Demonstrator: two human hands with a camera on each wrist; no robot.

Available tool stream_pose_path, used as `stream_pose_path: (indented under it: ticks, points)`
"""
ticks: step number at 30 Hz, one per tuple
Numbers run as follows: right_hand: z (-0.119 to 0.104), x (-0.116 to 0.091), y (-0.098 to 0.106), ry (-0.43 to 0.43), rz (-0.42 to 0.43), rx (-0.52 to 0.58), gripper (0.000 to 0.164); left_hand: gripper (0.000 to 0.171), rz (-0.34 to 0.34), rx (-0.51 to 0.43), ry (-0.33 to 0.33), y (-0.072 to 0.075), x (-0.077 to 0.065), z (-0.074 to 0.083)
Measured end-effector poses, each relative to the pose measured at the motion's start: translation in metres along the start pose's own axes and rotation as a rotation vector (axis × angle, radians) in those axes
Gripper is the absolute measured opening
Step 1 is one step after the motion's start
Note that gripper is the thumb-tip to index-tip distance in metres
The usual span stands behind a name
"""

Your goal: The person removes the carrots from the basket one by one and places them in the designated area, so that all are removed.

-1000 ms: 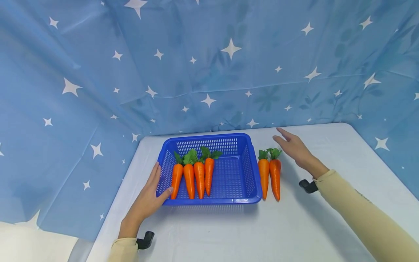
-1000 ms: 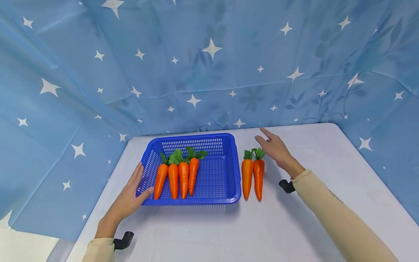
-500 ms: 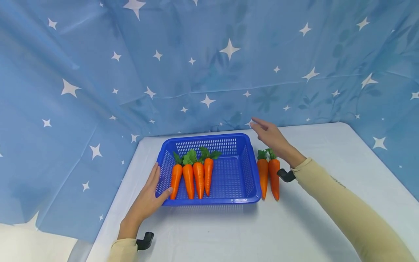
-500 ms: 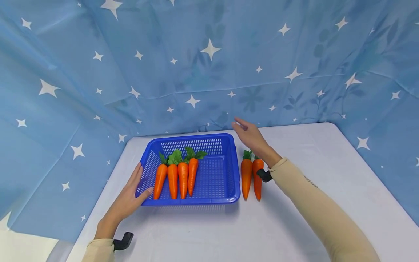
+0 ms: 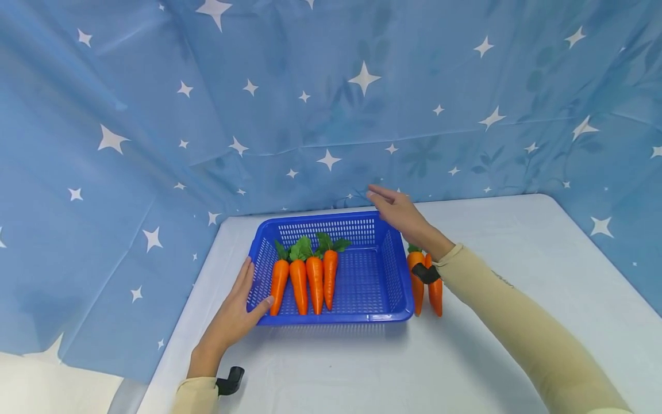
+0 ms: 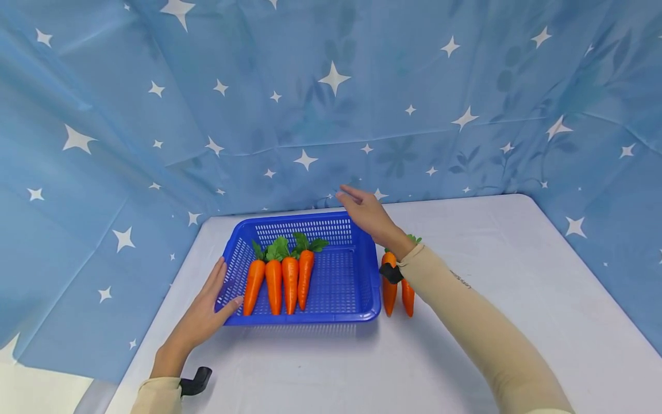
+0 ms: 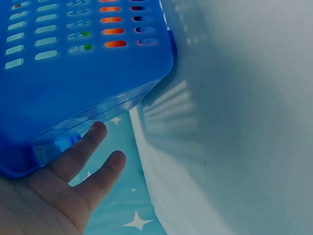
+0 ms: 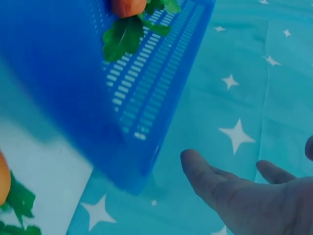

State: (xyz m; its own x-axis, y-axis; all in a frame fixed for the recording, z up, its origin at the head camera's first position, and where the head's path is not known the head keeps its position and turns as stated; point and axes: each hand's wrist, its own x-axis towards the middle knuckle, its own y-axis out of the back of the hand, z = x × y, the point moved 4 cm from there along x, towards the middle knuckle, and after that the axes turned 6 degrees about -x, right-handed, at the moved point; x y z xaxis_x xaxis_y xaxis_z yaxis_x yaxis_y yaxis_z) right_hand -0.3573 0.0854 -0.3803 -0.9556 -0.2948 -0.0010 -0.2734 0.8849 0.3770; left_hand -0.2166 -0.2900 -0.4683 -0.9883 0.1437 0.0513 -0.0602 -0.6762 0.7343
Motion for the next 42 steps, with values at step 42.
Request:
stream_pose_path:
  ticks: [42]
  points:
    - [0.026, 0.025, -0.113, -0.125, -0.226, -0.117, 0.054, 0.095, 0.005, -0.013, -0.01, 0.0, 0.002, -0.002]
